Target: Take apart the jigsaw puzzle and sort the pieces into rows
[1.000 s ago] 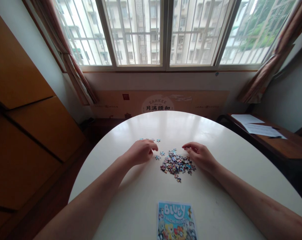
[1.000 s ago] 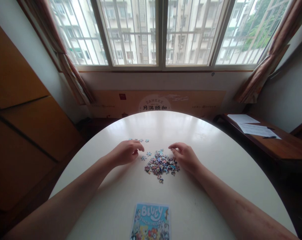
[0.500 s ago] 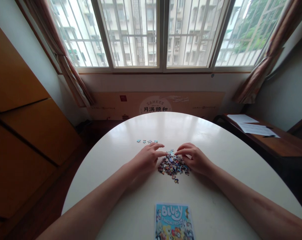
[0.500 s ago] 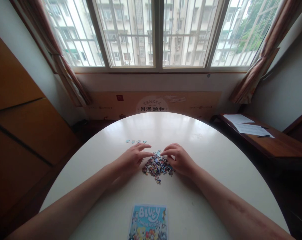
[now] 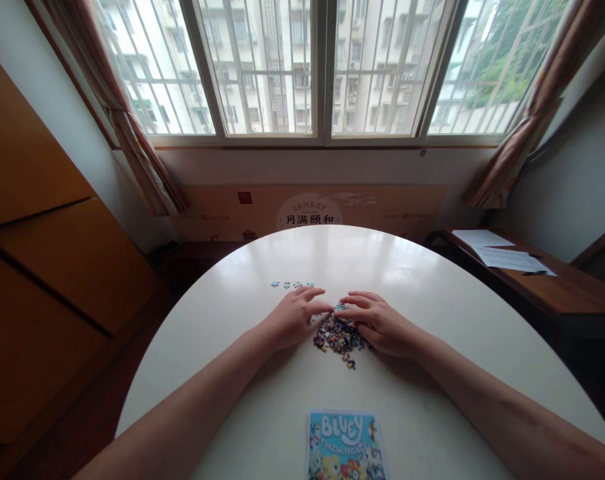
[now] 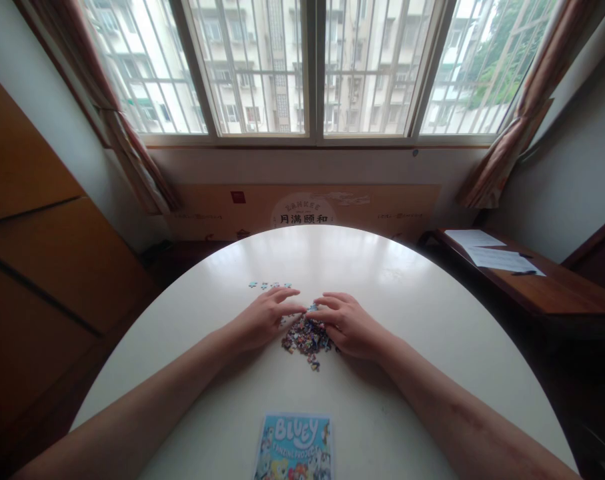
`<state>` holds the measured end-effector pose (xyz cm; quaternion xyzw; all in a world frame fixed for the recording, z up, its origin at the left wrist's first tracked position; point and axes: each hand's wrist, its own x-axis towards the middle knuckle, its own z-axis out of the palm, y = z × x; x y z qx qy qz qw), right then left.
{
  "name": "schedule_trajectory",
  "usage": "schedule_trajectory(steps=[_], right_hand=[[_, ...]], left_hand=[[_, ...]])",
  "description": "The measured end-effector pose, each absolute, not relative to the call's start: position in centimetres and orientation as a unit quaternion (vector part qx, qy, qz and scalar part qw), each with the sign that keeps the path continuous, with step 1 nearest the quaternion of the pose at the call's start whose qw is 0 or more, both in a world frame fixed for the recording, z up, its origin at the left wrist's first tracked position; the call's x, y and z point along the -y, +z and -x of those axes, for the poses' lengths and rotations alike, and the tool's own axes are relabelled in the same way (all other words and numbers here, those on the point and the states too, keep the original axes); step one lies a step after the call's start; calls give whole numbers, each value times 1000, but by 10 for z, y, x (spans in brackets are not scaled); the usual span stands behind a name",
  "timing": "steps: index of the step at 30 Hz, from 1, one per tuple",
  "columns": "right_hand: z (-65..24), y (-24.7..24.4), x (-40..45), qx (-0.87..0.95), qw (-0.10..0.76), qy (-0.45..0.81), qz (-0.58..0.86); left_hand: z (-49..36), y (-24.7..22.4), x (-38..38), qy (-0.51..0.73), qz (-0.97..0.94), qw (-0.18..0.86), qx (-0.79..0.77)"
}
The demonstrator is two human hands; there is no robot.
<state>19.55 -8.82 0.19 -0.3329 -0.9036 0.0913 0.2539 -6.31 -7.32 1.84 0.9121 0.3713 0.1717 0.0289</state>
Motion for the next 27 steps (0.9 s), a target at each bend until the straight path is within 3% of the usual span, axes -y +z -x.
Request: schedule_trajectory(steps=[18,27], right_hand=[[-197,-2,86,889,269,109,353],[-196,-2,87,883,290,112,353]], left_hand=[[64,24,68,171,-881,-17,-442],[69,64,96,-71,-824,-59,-559]])
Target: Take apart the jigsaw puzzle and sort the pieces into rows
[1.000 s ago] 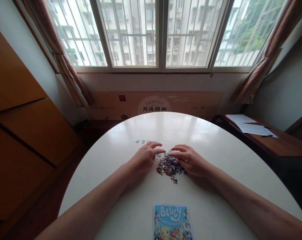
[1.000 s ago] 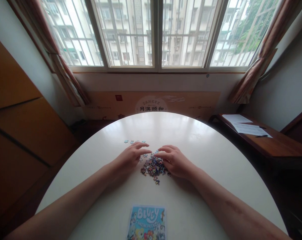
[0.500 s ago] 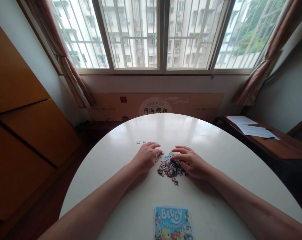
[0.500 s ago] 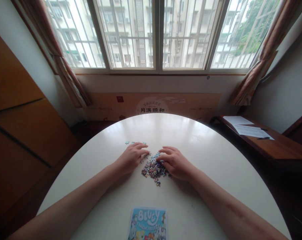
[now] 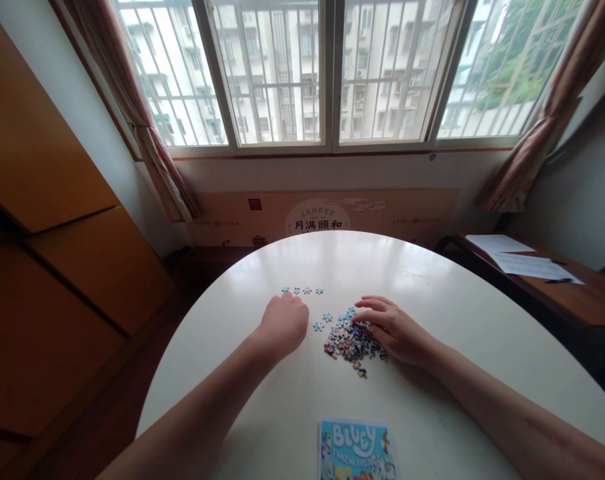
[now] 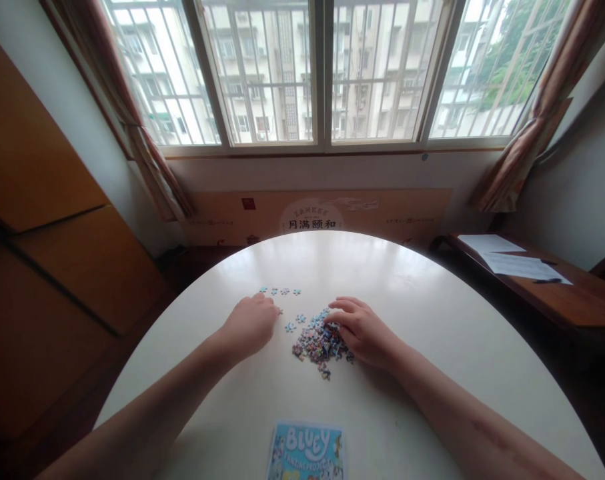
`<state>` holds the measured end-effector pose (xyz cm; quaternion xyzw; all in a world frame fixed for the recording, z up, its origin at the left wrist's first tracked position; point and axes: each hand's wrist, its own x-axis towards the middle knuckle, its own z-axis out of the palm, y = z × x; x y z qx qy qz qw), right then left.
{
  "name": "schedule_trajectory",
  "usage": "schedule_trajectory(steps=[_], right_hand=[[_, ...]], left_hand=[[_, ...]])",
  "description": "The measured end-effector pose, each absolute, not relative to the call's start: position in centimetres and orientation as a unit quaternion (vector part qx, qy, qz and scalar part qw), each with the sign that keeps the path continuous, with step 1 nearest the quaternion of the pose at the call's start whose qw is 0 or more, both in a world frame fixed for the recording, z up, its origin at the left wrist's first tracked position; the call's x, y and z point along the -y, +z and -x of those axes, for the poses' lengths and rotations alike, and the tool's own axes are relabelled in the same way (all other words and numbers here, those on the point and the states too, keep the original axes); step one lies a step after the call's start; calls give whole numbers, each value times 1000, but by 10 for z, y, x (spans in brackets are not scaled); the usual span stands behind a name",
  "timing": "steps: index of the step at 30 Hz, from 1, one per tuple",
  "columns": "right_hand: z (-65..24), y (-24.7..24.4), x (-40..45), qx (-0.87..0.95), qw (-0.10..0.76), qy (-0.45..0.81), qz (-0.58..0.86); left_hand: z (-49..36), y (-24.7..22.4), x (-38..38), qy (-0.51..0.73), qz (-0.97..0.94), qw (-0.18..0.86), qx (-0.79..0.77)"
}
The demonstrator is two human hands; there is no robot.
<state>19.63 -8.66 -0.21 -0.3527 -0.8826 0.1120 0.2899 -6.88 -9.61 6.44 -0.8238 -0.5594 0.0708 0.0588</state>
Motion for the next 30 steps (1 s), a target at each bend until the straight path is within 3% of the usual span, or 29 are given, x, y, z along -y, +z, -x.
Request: schedule_trajectory(steps=[4,13,18,30], right_hand=[[-197,-2,87,881,291,111,355],[-199,-5,87,873,307,123,357],[-201,-8,85,865,325,126,362],[-201,-7,86,860,329,127,370]], left_hand=[[97,74,81,58,774,-25,630],[149,58,45,-96,750,-84,649],[156,51,41,-116,758,-126,630],[156,42,37,-121,759,-58,637]])
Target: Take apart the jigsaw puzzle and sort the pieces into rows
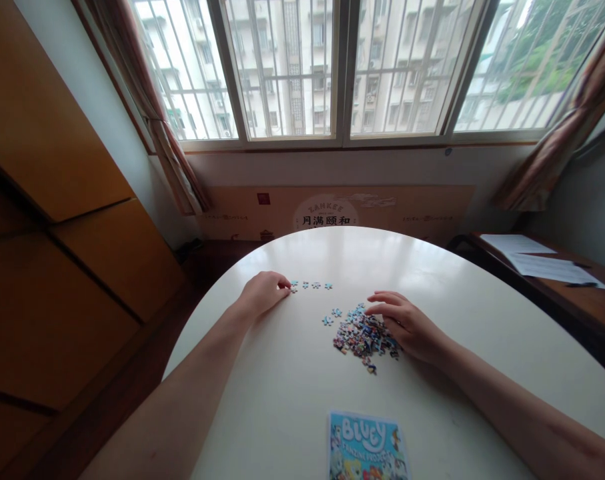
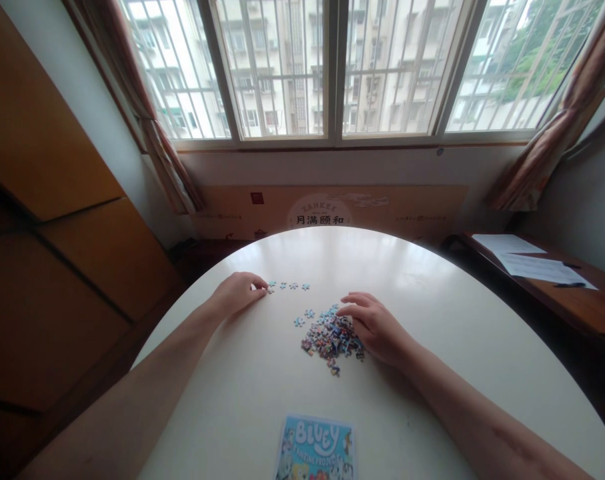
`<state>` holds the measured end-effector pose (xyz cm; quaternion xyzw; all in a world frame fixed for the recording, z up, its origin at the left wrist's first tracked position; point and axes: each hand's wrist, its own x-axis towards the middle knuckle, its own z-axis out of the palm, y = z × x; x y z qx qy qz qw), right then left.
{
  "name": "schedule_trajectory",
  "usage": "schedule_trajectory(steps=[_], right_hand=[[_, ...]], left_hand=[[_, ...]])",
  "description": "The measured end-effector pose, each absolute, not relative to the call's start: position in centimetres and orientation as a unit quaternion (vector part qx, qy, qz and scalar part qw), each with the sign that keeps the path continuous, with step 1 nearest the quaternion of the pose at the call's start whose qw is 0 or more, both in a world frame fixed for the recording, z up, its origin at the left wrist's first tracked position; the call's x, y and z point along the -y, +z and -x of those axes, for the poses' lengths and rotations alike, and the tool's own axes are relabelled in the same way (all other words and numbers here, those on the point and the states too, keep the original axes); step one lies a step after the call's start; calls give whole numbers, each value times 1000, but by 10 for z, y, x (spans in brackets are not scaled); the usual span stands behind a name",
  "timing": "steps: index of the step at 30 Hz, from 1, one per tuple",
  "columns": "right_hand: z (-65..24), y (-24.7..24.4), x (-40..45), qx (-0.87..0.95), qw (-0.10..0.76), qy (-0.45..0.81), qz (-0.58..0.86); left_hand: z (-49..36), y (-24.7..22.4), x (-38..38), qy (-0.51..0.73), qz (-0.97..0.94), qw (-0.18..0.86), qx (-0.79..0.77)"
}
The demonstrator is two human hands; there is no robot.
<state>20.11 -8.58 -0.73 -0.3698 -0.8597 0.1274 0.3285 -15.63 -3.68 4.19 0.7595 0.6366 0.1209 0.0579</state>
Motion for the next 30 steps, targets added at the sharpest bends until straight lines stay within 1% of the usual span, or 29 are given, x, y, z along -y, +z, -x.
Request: schedule_trajectory(steps=[5,10,13,17,20,23,26,30], right_hand=[[-201,-8,84,847,347,135,379],[-202,-8,81,803,397,150,420],[-202,-8,79,781,406,157,447],[-201,-7,79,793,381,161,448],[-200,-6,81,825,346,149,422],[-199,-5,83,843,315,121,419],[-198,-4,83,844,291,102,439],[-198,-4,82,832,279,74,473]], left_hand=[[155,45,38,117,-754,64,-643],[154,45,36,116,-751,64,-647],[153,45,37,112,-751,62,-648],[150,52,41,88,-754,44,-650],[141,60,47,82,-752,-22,-654],[121,66,57,112,-752,-78,-645],[94,62,70,131,-808,-75,-570],[71,50,81,95,-881,-36,-462]])
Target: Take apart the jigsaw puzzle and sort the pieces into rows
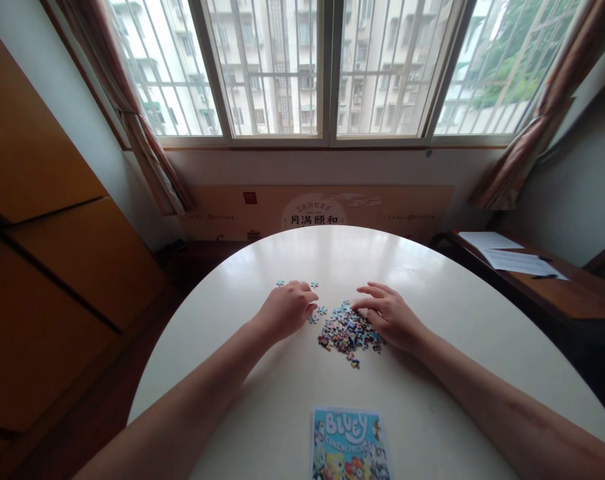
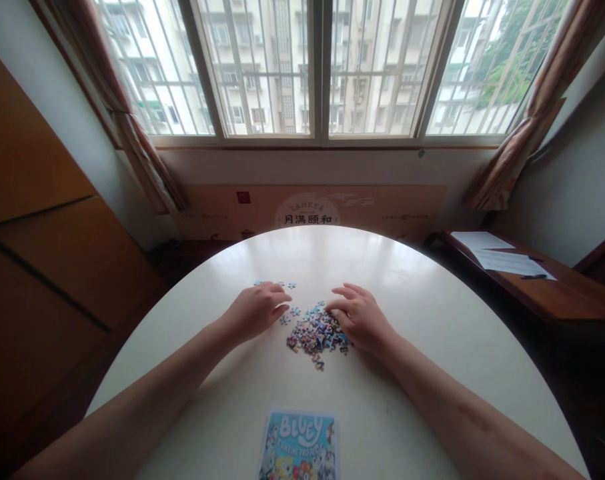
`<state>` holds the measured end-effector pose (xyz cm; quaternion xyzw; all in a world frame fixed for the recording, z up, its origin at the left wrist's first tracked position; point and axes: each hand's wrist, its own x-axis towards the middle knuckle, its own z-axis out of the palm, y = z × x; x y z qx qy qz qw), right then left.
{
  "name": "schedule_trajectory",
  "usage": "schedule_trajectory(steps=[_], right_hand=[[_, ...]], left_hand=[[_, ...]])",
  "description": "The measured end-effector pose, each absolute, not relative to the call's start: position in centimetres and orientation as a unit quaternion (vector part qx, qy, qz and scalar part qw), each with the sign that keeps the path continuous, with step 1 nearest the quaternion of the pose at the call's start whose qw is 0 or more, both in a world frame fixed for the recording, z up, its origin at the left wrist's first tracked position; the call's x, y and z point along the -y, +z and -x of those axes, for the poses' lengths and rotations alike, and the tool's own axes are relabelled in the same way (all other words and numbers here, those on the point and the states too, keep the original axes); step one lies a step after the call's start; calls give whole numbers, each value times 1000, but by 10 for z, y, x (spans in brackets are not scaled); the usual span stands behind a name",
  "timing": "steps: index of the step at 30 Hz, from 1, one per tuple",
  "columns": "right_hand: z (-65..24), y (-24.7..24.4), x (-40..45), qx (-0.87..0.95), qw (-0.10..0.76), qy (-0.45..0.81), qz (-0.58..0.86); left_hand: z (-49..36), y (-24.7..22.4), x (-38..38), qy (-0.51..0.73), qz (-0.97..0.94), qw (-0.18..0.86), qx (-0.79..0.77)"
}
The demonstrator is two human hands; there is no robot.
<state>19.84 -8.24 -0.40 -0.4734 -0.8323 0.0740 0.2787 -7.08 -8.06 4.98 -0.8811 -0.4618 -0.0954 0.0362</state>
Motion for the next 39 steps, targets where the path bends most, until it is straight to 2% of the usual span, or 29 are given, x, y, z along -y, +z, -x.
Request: schedule_trajectory(steps=[5,9,17,26,32,39], right_hand=[[-199,-3,84,848,285,53,444],[-198,0,86,874,247,50,416],[-209,-7,75,810,263,6,525],[-195,1,78,802,216,-68,552],[-187,8,82,833,230,-29,502],[-185,6,82,837,202,35,507]], left_hand=[[74,38,77,-113,882,12,458],[74,38,75,-137,888,14,438],[72,39,77,-139,886,-7,442],[66,37,81,-134,900,-40,413],[60,39,86,-141,912,-67,379],[70,35,74,-154,861,-37,483]])
